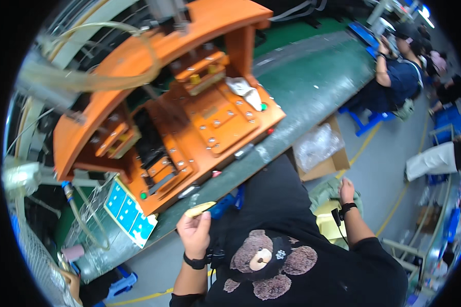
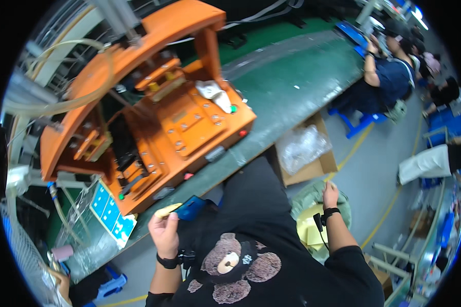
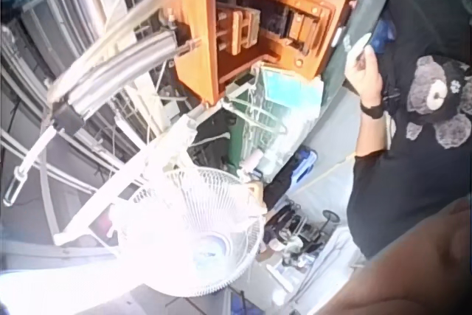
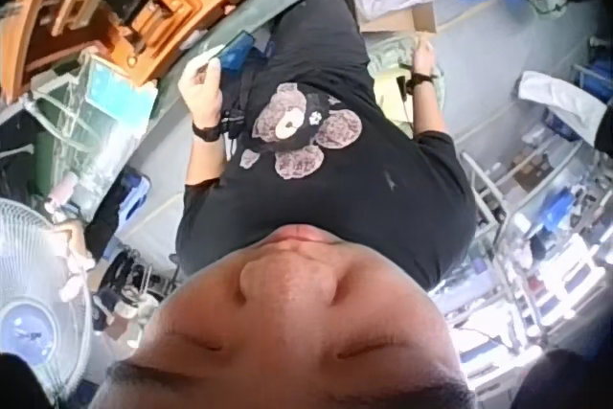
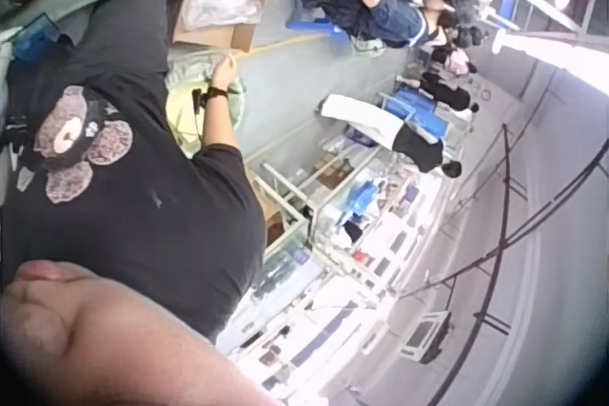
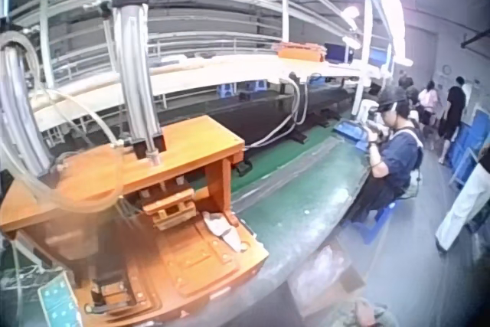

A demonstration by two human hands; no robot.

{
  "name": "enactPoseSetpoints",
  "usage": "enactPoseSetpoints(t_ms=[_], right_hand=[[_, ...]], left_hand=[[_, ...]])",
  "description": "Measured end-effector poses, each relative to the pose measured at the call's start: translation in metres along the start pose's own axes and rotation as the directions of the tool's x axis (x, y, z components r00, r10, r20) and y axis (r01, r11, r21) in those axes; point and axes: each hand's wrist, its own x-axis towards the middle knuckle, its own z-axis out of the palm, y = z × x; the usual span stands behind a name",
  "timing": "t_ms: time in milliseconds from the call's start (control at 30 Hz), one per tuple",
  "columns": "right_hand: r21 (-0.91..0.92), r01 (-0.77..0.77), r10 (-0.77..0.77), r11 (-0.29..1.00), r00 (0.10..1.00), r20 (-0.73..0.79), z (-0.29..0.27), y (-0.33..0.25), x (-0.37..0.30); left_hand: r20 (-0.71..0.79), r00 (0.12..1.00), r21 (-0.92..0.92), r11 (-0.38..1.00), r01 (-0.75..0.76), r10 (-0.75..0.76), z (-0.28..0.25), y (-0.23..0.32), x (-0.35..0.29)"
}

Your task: Operating a pneumatic press to assemble electronic components, likely mobile phone housings.

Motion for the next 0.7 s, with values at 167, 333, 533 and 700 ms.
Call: enactPoseSetpoints(t_ms=[167,333,533,700], right_hand=[[0.403,0.705,-0.791,0.584,0.383,0.477,0.187,-0.233,-0.196],[0.516,0.845,-0.739,-0.14,-0.436,0.513,0.283,-0.324,-0.334],[0.565,0.711,-0.485,-0.418,-0.701,0.524,0.342,-0.325,-0.347],[0.683,0.644,-0.588,-0.346,-0.716,0.377,0.311,-0.371,-0.341]], left_hand=[[-0.003,0.998,0.071,0.995,-0.069,0.069,0.002,0.017,0.001],[0.061,0.979,0.417,0.886,-0.202,0.195,-0.011,0.033,-0.006],[-0.036,0.995,0.394,0.916,-0.073,0.095,-0.023,0.038,-0.032],[-0.128,0.988,0.214,0.975,-0.058,0.087,-0.043,0.054,-0.018]])
